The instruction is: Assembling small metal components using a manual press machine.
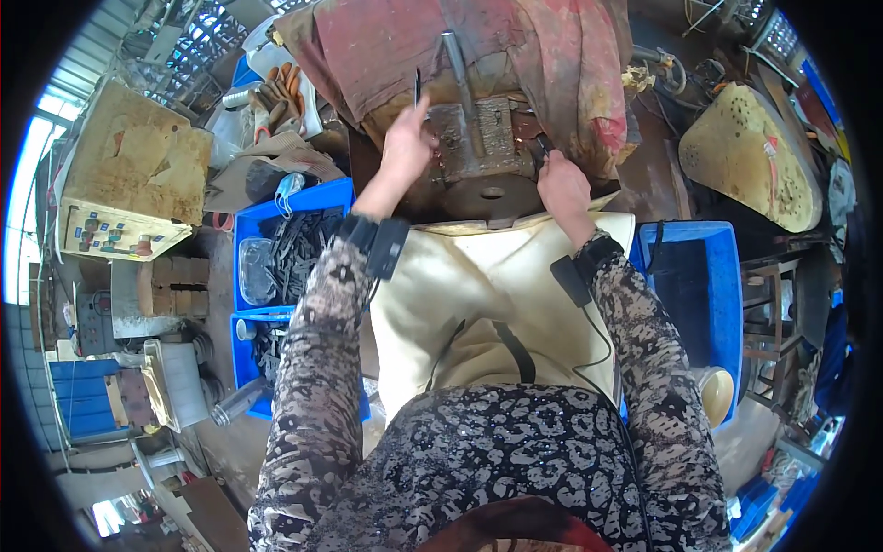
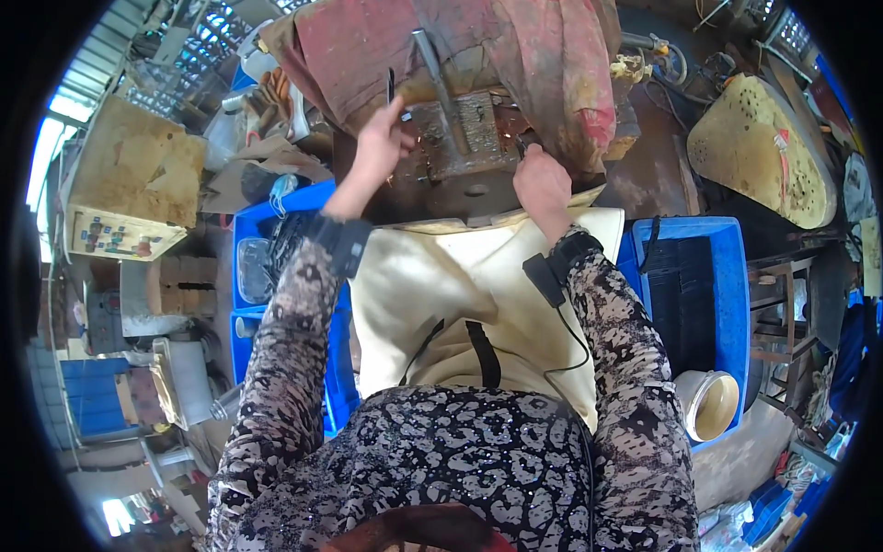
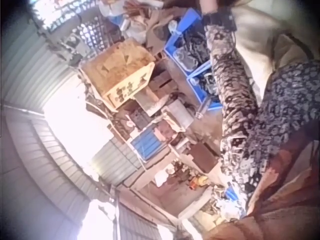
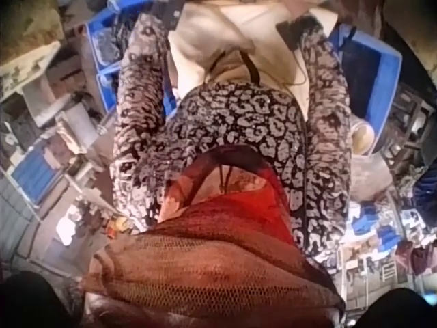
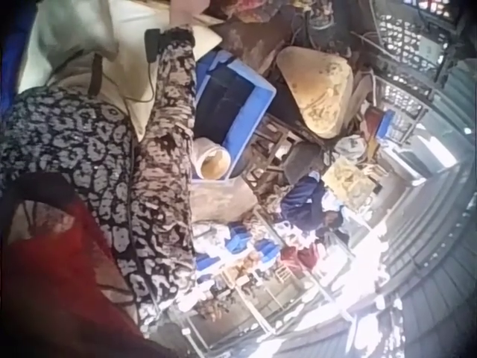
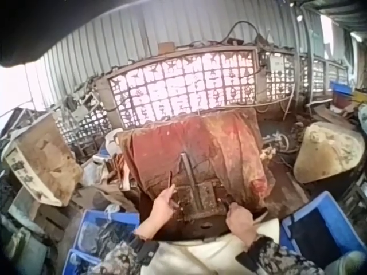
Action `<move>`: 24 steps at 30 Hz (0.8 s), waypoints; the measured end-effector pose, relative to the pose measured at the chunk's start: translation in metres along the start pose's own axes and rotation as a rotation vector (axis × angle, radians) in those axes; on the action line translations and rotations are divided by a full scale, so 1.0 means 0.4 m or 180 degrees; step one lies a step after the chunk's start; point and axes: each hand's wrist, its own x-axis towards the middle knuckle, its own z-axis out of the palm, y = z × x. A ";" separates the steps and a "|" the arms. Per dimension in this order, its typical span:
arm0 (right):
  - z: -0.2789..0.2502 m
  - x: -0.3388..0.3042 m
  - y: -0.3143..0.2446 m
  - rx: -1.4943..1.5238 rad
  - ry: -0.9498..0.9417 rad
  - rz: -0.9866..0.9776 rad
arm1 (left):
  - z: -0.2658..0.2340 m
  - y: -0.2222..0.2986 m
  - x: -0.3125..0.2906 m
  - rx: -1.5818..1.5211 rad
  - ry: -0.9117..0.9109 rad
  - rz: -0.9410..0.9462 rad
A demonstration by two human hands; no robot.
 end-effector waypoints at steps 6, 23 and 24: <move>-0.007 0.006 -0.020 -0.0219 -0.0376 0.0215 | -0.010 -0.081 -0.234 0.0191 -0.0242 -0.0408; 0.005 0.017 -0.002 -0.0572 -0.0703 0.0400 | -0.004 -0.015 -0.221 0.1092 -0.0345 -0.1001; 0.005 0.016 -0.005 -0.0568 -0.0707 0.0395 | -0.007 -0.016 -0.222 0.1118 -0.0346 -0.1004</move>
